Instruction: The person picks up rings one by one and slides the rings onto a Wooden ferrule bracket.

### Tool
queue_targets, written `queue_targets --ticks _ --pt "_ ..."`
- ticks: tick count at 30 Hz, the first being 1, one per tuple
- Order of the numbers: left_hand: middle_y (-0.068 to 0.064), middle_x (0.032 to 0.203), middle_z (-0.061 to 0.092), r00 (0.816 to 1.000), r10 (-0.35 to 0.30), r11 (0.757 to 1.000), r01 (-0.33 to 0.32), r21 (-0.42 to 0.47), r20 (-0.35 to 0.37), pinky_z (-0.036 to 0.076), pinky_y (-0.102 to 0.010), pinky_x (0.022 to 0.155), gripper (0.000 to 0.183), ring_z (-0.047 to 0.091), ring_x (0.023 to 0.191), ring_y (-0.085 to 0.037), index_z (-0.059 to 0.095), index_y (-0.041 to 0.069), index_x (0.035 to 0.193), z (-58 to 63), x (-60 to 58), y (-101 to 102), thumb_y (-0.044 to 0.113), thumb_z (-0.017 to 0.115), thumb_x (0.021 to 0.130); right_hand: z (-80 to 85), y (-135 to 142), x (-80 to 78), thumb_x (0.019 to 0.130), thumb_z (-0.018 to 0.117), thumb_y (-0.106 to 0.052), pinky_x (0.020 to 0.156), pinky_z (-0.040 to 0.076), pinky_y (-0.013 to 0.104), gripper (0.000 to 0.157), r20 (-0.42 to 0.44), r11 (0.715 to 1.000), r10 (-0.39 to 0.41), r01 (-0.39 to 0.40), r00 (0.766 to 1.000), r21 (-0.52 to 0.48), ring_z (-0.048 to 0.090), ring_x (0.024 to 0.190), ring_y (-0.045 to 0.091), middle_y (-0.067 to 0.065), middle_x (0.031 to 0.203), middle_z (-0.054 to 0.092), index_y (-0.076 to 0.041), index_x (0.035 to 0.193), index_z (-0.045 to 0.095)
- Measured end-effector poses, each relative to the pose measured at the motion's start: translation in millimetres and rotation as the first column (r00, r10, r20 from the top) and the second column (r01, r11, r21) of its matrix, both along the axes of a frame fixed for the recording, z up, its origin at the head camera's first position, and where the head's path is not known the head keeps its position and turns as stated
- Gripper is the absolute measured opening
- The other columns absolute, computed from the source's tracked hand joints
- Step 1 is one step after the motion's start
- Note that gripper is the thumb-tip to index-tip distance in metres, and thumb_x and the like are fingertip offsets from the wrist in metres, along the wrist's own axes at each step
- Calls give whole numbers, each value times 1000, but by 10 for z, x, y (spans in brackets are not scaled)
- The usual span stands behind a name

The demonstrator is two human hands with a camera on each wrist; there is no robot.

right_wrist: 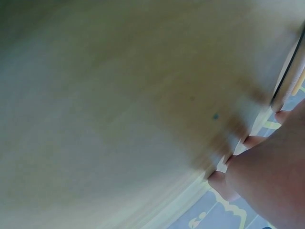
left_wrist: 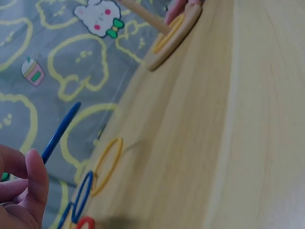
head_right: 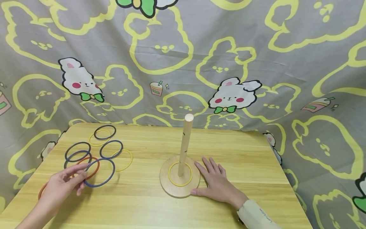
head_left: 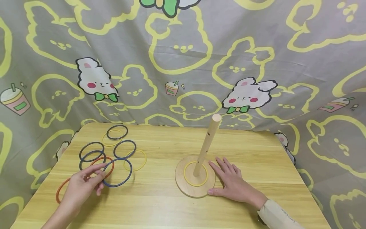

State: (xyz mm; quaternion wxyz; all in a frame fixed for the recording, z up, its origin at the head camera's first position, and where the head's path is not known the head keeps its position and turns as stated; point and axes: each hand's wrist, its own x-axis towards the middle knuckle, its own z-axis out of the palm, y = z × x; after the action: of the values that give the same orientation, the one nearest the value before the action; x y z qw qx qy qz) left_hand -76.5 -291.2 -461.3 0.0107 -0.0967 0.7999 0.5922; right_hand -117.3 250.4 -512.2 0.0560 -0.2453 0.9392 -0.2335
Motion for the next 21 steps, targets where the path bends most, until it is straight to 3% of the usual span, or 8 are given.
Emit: queue_targets --ticks 7,21 --pt "-9 94 70 998 -10 999 13 48 -60 56 -32 55 41 65 59 -22 66 2 145 157 -41 158 12 73 106 7 13 0 91 75 -74 117 14 82 108 3 1000 -2 2 1000 -1 13 161 54 25 176 23 -16 173 33" --pt "-11 97 66 988 -43 994 57 94 -151 64 -34 62 41 69 60 -23 63 -4 145 460 -210 622 4 71 106 8 5 -1 92 74 -74 117 14 82 108 12 1000 -5 5 1000 -2 12 161 53 24 176 22 -16 173 33"
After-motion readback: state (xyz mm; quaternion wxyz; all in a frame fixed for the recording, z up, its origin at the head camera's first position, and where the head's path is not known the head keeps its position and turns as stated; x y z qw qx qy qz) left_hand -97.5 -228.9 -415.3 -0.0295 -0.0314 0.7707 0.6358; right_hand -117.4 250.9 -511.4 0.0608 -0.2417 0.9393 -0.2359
